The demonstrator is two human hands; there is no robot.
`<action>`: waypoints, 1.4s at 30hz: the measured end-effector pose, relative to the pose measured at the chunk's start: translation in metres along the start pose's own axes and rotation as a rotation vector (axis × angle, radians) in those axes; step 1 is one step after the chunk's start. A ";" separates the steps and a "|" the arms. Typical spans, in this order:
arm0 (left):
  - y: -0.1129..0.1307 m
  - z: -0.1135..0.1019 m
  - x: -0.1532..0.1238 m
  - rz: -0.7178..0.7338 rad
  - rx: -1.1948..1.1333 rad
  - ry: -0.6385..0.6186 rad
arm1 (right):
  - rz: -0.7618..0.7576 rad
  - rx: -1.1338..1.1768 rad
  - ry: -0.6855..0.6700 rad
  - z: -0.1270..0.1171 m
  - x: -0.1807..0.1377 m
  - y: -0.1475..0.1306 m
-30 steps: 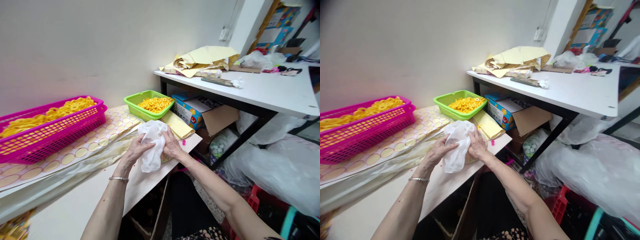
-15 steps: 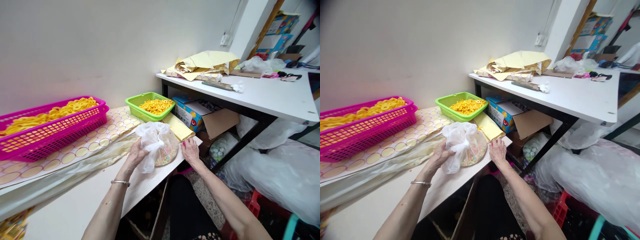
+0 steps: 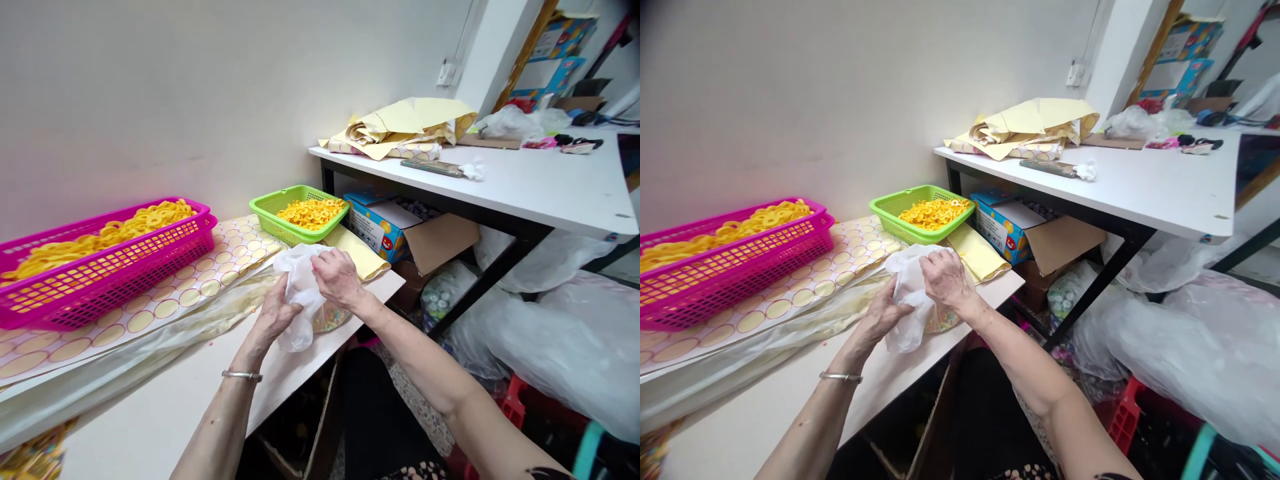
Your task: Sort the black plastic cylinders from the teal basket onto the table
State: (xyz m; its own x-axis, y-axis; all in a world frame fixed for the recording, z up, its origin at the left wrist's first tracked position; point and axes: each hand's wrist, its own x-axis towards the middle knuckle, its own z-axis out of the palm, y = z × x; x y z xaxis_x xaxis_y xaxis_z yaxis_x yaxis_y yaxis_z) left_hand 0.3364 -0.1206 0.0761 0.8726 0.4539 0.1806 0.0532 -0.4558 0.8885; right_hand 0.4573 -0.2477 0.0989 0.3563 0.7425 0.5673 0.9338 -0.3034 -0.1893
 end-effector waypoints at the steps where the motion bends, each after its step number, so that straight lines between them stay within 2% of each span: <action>1: -0.001 0.000 0.000 0.017 -0.003 0.000 | -0.030 -0.004 -0.045 0.003 0.005 0.001; 3: -0.006 -0.001 -0.002 0.043 -0.004 0.020 | -0.083 0.019 -0.096 0.011 0.006 0.006; 5: -0.015 -0.002 -0.003 0.061 0.016 0.068 | -0.099 0.090 -0.056 0.019 -0.003 0.014; 9: -0.033 -0.001 -0.004 0.083 0.103 0.177 | 0.051 0.264 0.235 0.034 -0.032 0.032; 10: -0.036 -0.001 -0.003 0.092 0.139 0.192 | 0.085 0.290 0.266 0.039 -0.038 0.036; 12: -0.040 0.002 -0.001 0.123 0.232 0.174 | 0.121 0.334 0.214 0.051 -0.046 0.041; 15: -0.038 0.009 0.007 0.194 0.333 0.057 | 0.151 0.393 -0.023 0.068 -0.046 0.041; 18: -0.030 0.020 0.022 0.212 0.469 -0.096 | 0.093 0.437 -0.211 0.080 -0.034 0.035; 22: -0.014 0.027 0.043 0.192 0.605 -0.226 | 0.077 0.368 -0.155 0.088 -0.016 0.027; 26: -0.005 0.026 0.045 0.287 0.585 -0.267 | 0.097 0.291 -0.102 0.088 -0.007 0.025; 28: -0.008 0.029 0.035 0.385 0.585 -0.176 | 0.090 0.253 -0.096 0.083 -0.002 0.028; 30: -0.019 0.035 0.023 0.458 0.578 0.047 | 0.091 0.217 -0.091 0.074 0.007 0.032; 31: -0.026 0.040 0.017 0.466 0.565 0.167 | 0.101 0.199 -0.085 0.069 0.012 0.035; 33: -0.039 0.050 0.008 0.457 0.544 0.256 | 0.131 0.146 -0.070 0.062 0.021 0.039; 36: -0.053 0.065 0.005 0.439 0.534 0.112 | 0.183 0.084 -0.065 0.062 0.028 0.044; 38: -0.057 0.072 0.011 0.362 0.535 0.007 | 0.219 0.084 -0.087 0.070 0.026 0.047; 40: -0.057 0.073 0.018 0.286 0.541 -0.080 | 0.255 0.100 -0.121 0.079 0.022 0.049; 42: -0.055 0.068 0.021 0.279 0.551 -0.099 | 0.297 0.113 -0.151 0.084 0.020 0.050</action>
State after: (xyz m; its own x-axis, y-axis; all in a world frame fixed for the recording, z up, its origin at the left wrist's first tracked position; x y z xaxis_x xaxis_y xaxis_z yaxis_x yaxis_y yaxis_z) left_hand 0.3853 -0.1381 0.0025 0.9294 0.1998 0.3105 0.0367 -0.8868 0.4607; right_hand 0.5138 -0.1976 0.0336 0.6058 0.7142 0.3505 0.7831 -0.4576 -0.4211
